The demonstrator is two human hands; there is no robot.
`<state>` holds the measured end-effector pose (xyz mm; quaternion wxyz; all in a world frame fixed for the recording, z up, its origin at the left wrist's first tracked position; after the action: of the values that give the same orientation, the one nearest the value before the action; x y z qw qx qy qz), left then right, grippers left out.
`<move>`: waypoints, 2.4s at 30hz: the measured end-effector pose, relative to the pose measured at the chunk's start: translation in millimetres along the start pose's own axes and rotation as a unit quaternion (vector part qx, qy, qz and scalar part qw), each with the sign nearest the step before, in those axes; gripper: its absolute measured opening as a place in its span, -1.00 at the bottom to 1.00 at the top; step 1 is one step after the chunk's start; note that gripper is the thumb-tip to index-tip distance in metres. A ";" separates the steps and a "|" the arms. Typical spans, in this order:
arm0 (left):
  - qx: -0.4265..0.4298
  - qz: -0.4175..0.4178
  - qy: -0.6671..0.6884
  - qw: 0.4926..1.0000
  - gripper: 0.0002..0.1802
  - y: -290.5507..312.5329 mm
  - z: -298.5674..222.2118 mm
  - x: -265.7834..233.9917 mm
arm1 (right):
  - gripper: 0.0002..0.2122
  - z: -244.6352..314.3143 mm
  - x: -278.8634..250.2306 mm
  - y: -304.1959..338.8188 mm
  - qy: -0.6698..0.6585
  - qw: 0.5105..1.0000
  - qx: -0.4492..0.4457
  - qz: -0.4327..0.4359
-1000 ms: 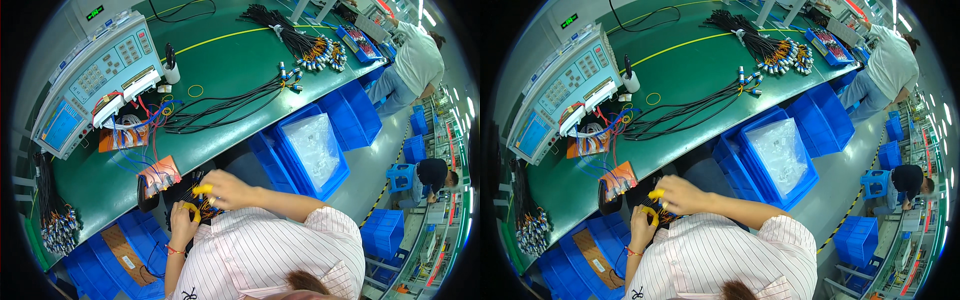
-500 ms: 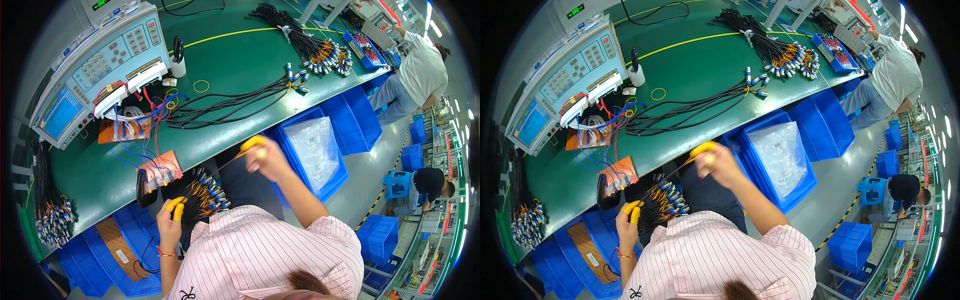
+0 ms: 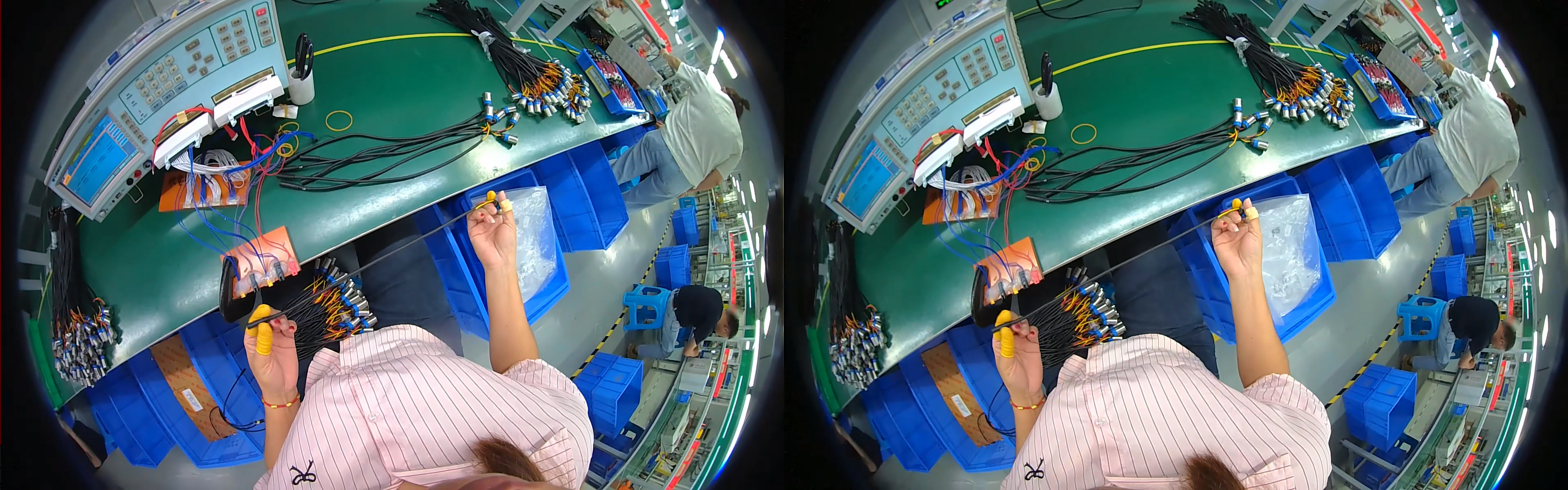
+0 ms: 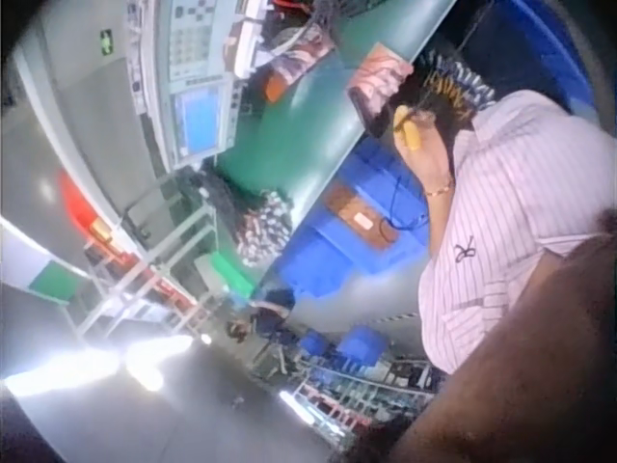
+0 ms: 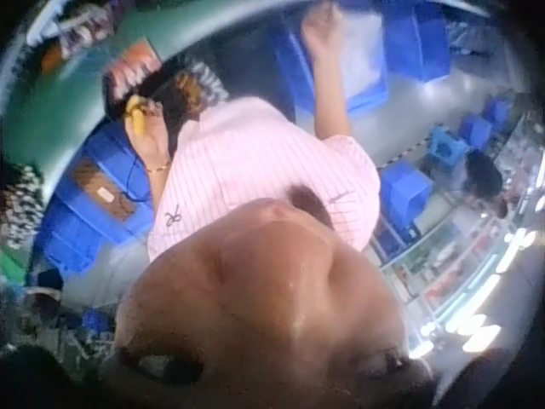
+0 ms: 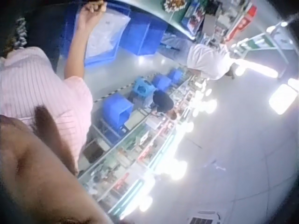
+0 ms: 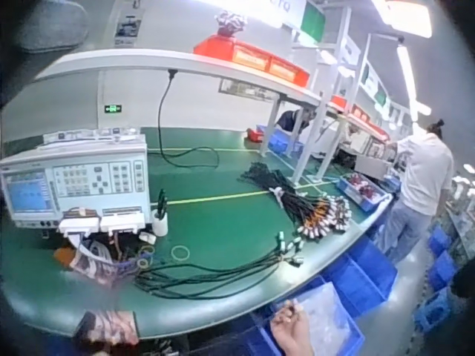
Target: Manually testing the electrical connectivity of wire harness connectors using a test fixture.
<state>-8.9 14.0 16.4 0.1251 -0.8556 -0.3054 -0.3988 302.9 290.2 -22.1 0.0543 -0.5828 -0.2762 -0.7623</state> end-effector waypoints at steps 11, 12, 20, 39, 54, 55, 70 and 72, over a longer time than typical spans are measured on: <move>-0.060 -0.028 -0.050 0.997 -0.61 -5.9 -2.8 -1.7 | -0.68 -40.9 36.9 12.9 0.177 0.971 0.144 0.074; -0.074 -0.032 -0.055 0.995 -0.62 -5.7 -2.7 -1.0 | -0.70 -49.6 38.5 17.1 0.190 0.970 0.135 0.064; -0.103 -0.044 -0.082 0.990 -0.70 -5.9 4.0 -8.2 | -0.83 -102.0 33.4 17.2 0.265 0.948 0.148 0.095; -0.138 -0.070 -0.147 0.977 -0.78 -18.9 19.0 -1.9 | -0.81 -103.0 17.3 11.2 0.349 0.931 0.075 0.075; -0.141 -0.093 -0.051 0.984 -0.75 -21.0 6.1 -9.4 | -0.76 -106.9 9.9 7.2 0.332 0.935 0.099 0.082; -0.146 -0.099 -0.026 0.984 -0.75 -20.9 5.9 -8.5 | -0.76 -105.9 9.1 7.2 0.330 0.935 0.101 0.078; -0.161 -0.011 -0.145 0.976 -0.61 -36.0 3.1 -5.0 | -0.82 -103.8 21.5 9.7 0.360 0.925 0.079 0.088; -0.149 -0.021 -0.181 0.972 -0.61 -35.4 4.5 -2.9 | -0.82 -97.7 19.3 11.0 0.347 0.932 0.066 0.077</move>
<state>-29.6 42.5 10.1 -0.0699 -0.9159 -0.2780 -0.2811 217.3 238.2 -16.9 0.2432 -0.2963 -0.2443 -0.8907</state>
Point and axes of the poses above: each hand's wrist, its own y-axis away from the middle knuckle, its own x-axis out of the palm, z = x × y, the point moved 3 cm from there along -y, towards the middle knuckle, and after that the axes turned 8 degrees about x, right-handed, at the moved point
